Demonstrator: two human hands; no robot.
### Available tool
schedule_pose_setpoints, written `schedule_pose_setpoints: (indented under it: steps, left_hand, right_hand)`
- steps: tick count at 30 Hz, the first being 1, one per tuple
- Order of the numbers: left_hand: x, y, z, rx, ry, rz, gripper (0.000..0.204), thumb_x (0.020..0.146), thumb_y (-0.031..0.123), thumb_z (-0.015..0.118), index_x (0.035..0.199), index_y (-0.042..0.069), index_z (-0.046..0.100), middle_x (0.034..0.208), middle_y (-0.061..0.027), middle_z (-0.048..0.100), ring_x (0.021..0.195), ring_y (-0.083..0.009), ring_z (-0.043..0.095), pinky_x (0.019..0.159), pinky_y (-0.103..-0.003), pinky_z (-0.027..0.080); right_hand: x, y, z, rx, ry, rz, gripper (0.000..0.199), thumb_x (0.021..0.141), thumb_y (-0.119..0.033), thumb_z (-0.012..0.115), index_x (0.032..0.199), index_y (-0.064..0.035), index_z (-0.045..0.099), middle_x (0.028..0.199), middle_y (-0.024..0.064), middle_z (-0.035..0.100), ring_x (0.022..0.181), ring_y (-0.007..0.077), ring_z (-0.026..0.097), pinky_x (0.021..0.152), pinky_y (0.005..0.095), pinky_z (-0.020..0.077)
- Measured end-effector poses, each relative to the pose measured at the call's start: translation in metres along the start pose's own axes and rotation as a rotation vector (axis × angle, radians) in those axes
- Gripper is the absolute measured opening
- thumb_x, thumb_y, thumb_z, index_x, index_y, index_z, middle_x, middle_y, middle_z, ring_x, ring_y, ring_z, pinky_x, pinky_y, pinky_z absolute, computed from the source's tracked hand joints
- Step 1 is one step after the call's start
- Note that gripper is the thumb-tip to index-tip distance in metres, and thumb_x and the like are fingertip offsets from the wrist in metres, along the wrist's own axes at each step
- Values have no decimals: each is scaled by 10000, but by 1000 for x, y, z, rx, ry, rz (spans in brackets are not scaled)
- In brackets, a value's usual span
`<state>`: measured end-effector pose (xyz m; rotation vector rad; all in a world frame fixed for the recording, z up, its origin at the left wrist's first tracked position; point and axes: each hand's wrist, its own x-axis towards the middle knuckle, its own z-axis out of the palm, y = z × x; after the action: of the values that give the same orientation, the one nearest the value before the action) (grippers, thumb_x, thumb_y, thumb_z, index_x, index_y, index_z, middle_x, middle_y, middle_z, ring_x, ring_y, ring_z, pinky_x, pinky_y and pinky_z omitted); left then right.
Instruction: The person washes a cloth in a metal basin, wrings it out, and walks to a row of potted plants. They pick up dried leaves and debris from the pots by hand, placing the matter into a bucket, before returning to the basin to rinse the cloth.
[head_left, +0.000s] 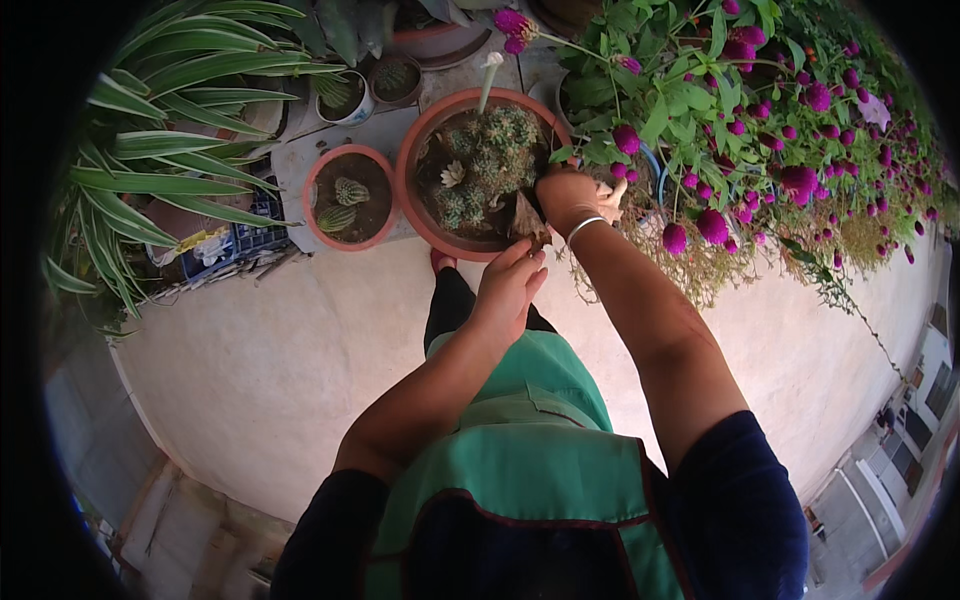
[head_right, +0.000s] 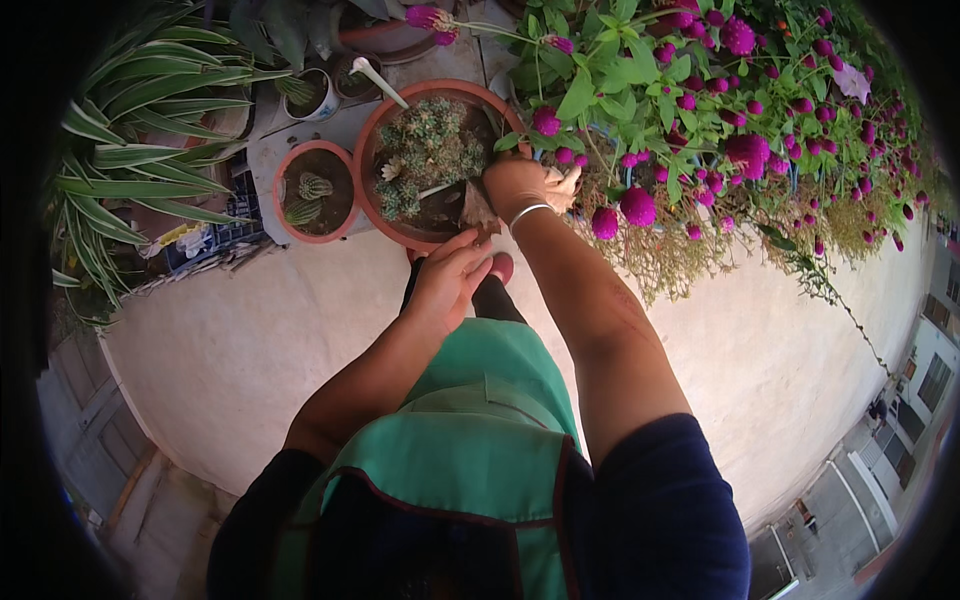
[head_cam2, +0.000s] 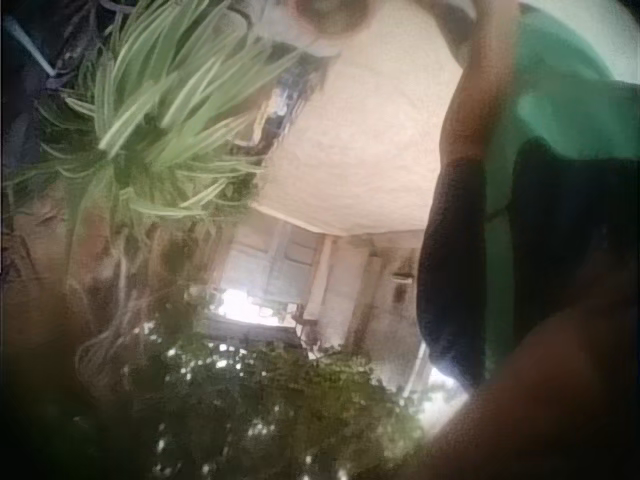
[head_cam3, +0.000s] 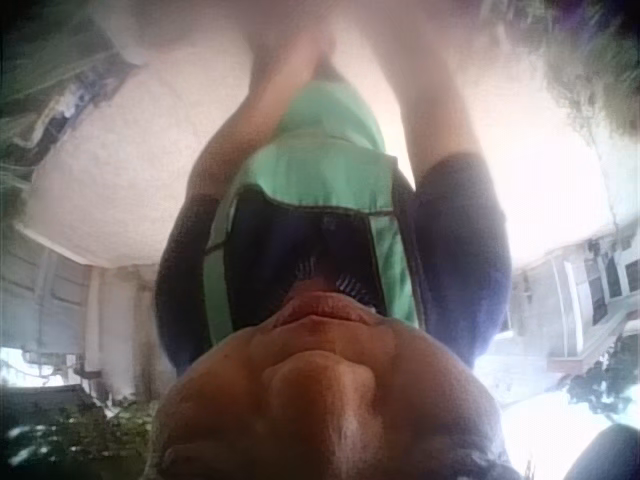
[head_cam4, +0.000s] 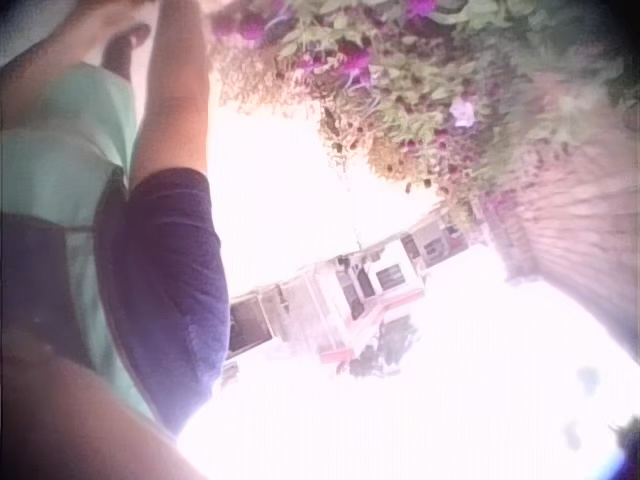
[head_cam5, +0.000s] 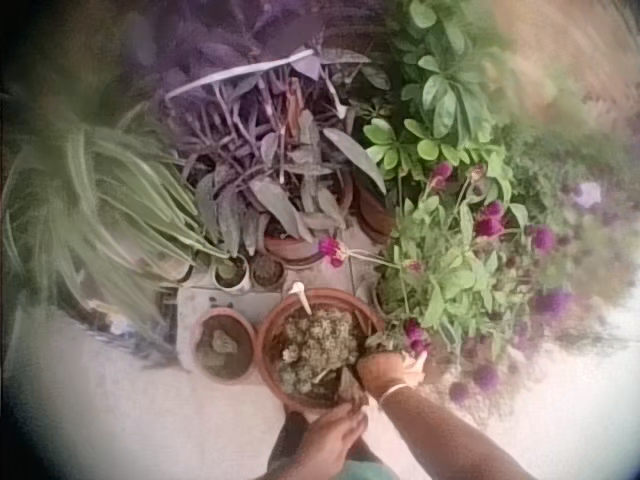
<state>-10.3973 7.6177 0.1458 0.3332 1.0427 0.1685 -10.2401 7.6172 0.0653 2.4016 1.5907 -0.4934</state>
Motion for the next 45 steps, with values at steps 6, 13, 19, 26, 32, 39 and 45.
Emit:
schedule_pose_setpoints:
  steps: [6,13,19,26,32,39,45]
  left_hand:
    - [-9,-3,-1,-5,11,13,388,873,57,512,1250,-7,448,1179,-20,495,1061,-108,462,967,-297,371]
    - [-69,4,-32,-17,-49,80,436,886,87,531,1280,-48,399,1206,-83,484,1119,-146,466,996,-316,354]
    - [-140,29,-87,36,-46,179,454,887,30,455,1311,-74,329,1281,-142,440,1221,-224,412,1037,-379,313]
    - [-208,73,-157,69,-180,299,439,880,31,450,1306,-39,369,1272,-111,463,1195,-191,439,1025,-352,324]
    - [-283,139,-316,-2,-229,453,403,890,61,454,1287,3,413,1265,-81,482,1216,-176,423,1022,-342,319]
    - [-392,247,-535,-244,24,634,347,877,71,472,1214,-8,453,1183,-111,516,1186,-247,453,1002,-357,346]
    - [-378,345,-681,-479,108,717,326,865,58,468,1181,-21,466,1160,-126,530,1142,-262,492,981,-354,388]
  right_hand:
    - [-1,6,-3,103,-59,157,185,750,-118,559,881,-41,666,1031,173,618,821,297,649,690,372,527]
    - [-93,-3,-21,823,3,217,256,790,-267,644,906,-40,645,881,147,641,734,216,637,646,339,510]
    - [-175,-81,-51,2278,-647,268,243,853,-172,616,1015,6,577,903,94,634,768,166,610,692,287,518]
    - [-181,-203,-119,2367,-555,59,238,864,-202,603,1018,-23,574,894,63,624,717,128,590,598,284,517]
    - [-163,-391,-152,2146,-567,-68,195,870,-208,593,965,-39,578,822,77,629,603,161,600,499,296,504]
    - [-115,-655,-195,2006,-767,-224,213,863,-185,605,1010,-31,593,915,66,628,818,161,602,729,288,507]
    - [-23,-811,-206,1879,-979,-255,250,862,-204,609,1030,-22,580,955,87,624,821,162,600,713,291,510]
